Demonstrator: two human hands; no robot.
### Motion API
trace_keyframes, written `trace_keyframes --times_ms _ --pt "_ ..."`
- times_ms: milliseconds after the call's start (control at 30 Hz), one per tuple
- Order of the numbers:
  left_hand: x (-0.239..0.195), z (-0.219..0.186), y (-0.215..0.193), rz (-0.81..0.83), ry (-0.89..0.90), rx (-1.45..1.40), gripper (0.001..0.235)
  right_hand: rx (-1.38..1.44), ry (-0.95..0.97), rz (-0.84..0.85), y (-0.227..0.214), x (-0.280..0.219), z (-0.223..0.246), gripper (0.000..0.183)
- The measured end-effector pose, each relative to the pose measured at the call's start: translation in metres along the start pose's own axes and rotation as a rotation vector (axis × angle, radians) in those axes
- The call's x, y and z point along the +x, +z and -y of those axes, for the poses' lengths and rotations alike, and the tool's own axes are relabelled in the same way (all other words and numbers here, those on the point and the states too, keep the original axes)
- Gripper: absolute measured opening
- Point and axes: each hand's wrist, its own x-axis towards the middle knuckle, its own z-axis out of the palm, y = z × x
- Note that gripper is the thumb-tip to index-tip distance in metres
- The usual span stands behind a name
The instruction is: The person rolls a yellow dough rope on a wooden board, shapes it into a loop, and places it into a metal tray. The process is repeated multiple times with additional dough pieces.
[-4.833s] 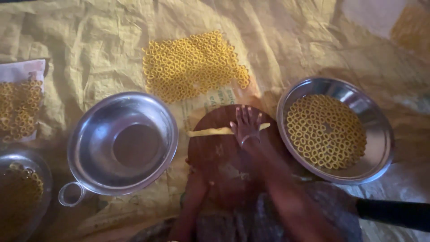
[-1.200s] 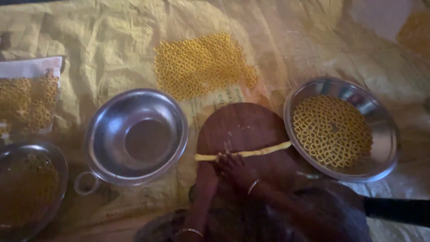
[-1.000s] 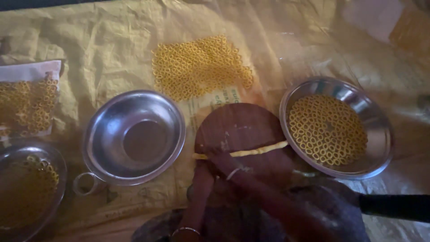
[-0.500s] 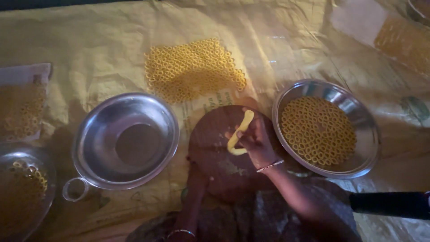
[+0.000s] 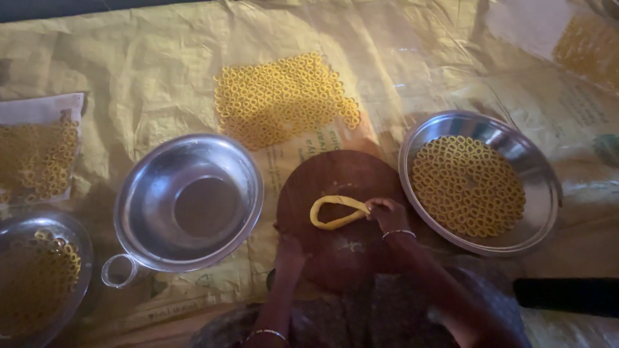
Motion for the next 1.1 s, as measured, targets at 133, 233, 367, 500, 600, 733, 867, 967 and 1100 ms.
trace_keyframes --times_ms 133,233,367,500,600,733,867,967,1100 --pt "-0.003 -0.016 -0.051 0.151 -0.304 -0.344 0.133 -0.107 -0.091 0.026 -0.003 0.012 0.008 0.022" --pt "-0.009 -0.029 -0.082 0.253 -0.521 -0.570 0.140 -0.438 -0.309 -0.124 -0.001 0.007 0.027 0.018" --pt "-0.005 -0.033 -0.097 0.320 -0.576 -0.518 0.119 -0.852 -0.603 0.000 0.030 0.006 0.039 0.035" --pt "0.003 -0.022 -0.072 0.319 -0.586 -0.509 0.124 -1.063 -0.745 -0.029 0.064 0.017 0.028 0.059" --pt "0.000 -0.011 -0.034 0.259 -0.367 -0.334 0.102 -1.117 -0.639 0.190 0.039 -0.015 0.010 0.064" --pt "-0.005 0.002 -0.014 0.187 -0.151 -0.224 0.076 -1.263 -0.771 0.433 -0.003 -0.073 0.022 0.055" --pt "-0.015 -0.009 -0.022 0.208 -0.244 -0.358 0.060 -1.029 -0.674 0.318 -0.011 -0.099 0.030 0.068" --pt "-0.018 -0.012 -0.035 0.197 -0.290 -0.458 0.064 -1.339 -0.655 0.520 0.008 -0.075 0.031 0.047" --pt "-0.015 -0.009 -0.034 0.196 -0.266 -0.486 0.072 -1.259 -0.579 0.233 0.029 -0.024 0.037 0.063"
